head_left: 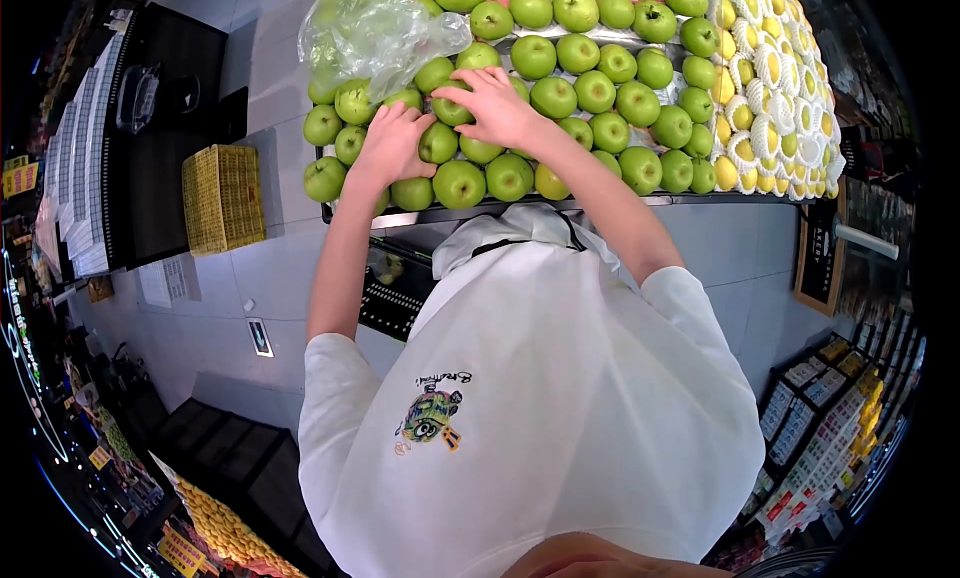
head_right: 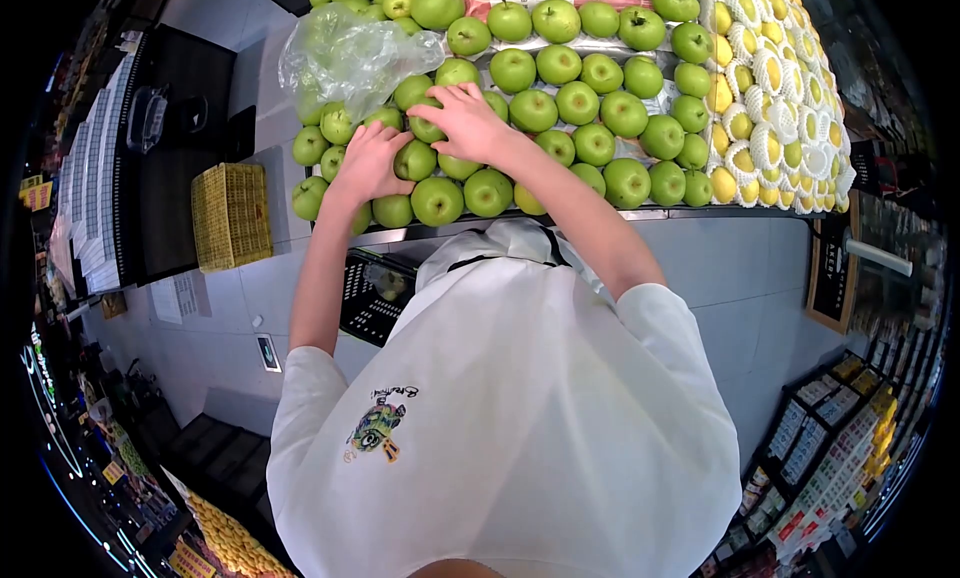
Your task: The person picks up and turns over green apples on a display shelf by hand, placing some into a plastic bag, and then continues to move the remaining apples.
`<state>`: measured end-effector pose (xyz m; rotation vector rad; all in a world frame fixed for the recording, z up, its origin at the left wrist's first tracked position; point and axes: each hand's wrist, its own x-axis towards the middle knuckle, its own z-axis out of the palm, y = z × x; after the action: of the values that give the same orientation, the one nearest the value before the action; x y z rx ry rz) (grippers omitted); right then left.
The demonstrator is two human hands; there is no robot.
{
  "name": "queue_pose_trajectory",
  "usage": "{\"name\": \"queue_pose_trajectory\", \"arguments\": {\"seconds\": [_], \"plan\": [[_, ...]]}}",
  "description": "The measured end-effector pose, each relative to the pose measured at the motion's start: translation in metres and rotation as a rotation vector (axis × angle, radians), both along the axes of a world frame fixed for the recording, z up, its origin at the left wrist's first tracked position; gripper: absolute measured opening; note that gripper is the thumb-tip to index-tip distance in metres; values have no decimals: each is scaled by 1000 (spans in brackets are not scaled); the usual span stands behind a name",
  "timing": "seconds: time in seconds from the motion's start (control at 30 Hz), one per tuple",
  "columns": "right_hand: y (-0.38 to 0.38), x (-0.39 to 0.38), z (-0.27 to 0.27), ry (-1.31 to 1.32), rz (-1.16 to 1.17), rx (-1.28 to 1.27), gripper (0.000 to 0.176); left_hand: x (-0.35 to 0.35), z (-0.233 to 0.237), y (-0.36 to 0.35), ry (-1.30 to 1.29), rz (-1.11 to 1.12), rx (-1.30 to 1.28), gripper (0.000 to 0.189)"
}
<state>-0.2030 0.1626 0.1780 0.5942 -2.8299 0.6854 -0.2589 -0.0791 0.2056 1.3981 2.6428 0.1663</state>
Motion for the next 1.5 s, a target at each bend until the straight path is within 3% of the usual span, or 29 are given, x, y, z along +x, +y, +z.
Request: {"name": "queue_pose_trajectory", "arguments": {"seconds": [0.13,0.37,0.53,0.67,0.77,0.83,0.87,0.9,1.0,1.03,1.1,1.2,1.23,1.3,1.5], "plan": [[1,1,5,-11,5,16,73,-4,14,6,-15,-61,-125,83],[1,1,4,-35,-7,-10,72,-8,13,7,32,-119,-83,77],[4,-3,23,-146,15,37,72,-14,19,23,4,-162,-321,75],[7,-6,32,-235,49,27,71,-16,19,21,-38,-160,-345,79],[8,-4,31,-251,39,22,72,-12,11,1,-117,-76,-171,80],[10,-3,26,-260,44,14,72,-2,16,-20,-298,109,320,68],[12,-2,23,-225,44,-31,72,7,23,-31,-384,222,448,59],[14,0,19,-190,45,-76,72,17,25,-41,-379,235,452,59],[16,2,14,-213,22,-179,71,50,8,-79,-205,587,719,46],[15,7,15,-212,39,-181,71,69,0,-82,-196,603,718,46],[12,17,19,-133,-68,-279,70,107,-10,-77,-237,897,762,42],[8,31,13,-12,-61,-436,59,149,-27,-56,-164,887,628,43],[6,35,12,38,-81,-510,54,157,-24,-46,-210,909,512,56],[1,45,11,85,-66,-545,47,161,-32,-35,23,804,399,74],[3,73,1,44,-145,-798,44,146,-27,-15,-103,895,167,84]]}}
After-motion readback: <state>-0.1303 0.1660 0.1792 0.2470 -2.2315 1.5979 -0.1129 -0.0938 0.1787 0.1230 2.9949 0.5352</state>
